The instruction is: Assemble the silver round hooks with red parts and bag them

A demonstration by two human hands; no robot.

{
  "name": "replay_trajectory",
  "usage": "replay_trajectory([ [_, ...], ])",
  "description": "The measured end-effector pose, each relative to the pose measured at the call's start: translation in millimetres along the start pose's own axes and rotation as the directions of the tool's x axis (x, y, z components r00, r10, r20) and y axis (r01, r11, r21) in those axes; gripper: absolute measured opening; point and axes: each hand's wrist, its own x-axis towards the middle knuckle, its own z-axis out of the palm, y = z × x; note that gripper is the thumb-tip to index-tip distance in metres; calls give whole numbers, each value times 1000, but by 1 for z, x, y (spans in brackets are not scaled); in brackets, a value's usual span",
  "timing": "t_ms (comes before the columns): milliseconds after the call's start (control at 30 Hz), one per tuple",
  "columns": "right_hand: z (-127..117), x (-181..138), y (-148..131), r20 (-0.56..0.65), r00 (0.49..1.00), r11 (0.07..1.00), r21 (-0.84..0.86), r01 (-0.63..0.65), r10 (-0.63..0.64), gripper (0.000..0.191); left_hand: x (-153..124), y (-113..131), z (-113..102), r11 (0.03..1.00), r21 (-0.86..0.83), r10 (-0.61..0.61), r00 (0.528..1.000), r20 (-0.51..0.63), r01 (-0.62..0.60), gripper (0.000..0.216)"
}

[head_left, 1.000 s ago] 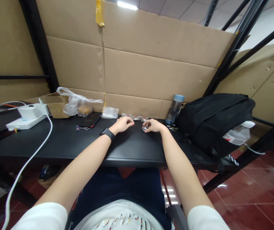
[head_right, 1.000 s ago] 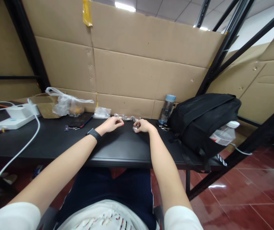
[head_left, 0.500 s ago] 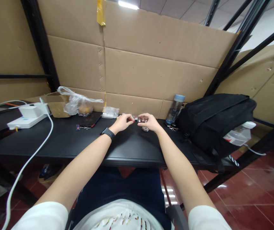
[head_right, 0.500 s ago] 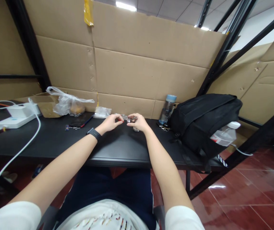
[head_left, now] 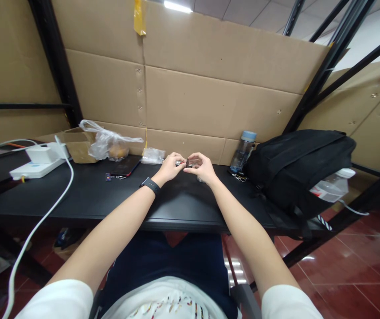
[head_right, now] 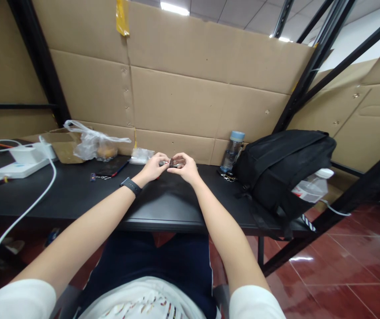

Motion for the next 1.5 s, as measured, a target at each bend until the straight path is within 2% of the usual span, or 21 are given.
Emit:
replay_trajectory([
  [333,1,-1,-2,-47,998,997,-66,35,-38,52,-3,9,-1,999,34,-2,997,-73,5,13],
  [467,2,-2,0,-53,999,1000,-21,10,-11,51,-3,10,-1,999,40,37,998,-56,-35,12],
  [600,2,-2,-1,-14,1000,1000,-1,-22,22,48,-1,6,-3,999,24,49,994,-97,-46,11],
  [700,-2,0,-1,24,999,999,-41,35,-34,39,0,5,-5,999,15,31,991,-133,-29,10],
  [800,-7,1,0,23,995,984,-153,95,-92,30,0,7,-7,999,6,36,991,-132,-36,8],
  [1100,-6,1,4,-25,999,981,-189,35,-41,20,-3,5,-5,995,18,96,994,-61,-95,7],
  [1267,-8,1,6,-43,999,975,-219,-35,26,15,-2,-1,0,993,-93,79,997,-5,-80,25],
  [1367,-12,2,8,-9,999,965,-258,-40,39,11,-3,-1,-1,983,-159,107,991,85,-93,29],
  [1500,-15,3,8,20,999,955,-293,-38,46,7,-5,-1,-3,989,-114,113,976,186,-92,31],
])
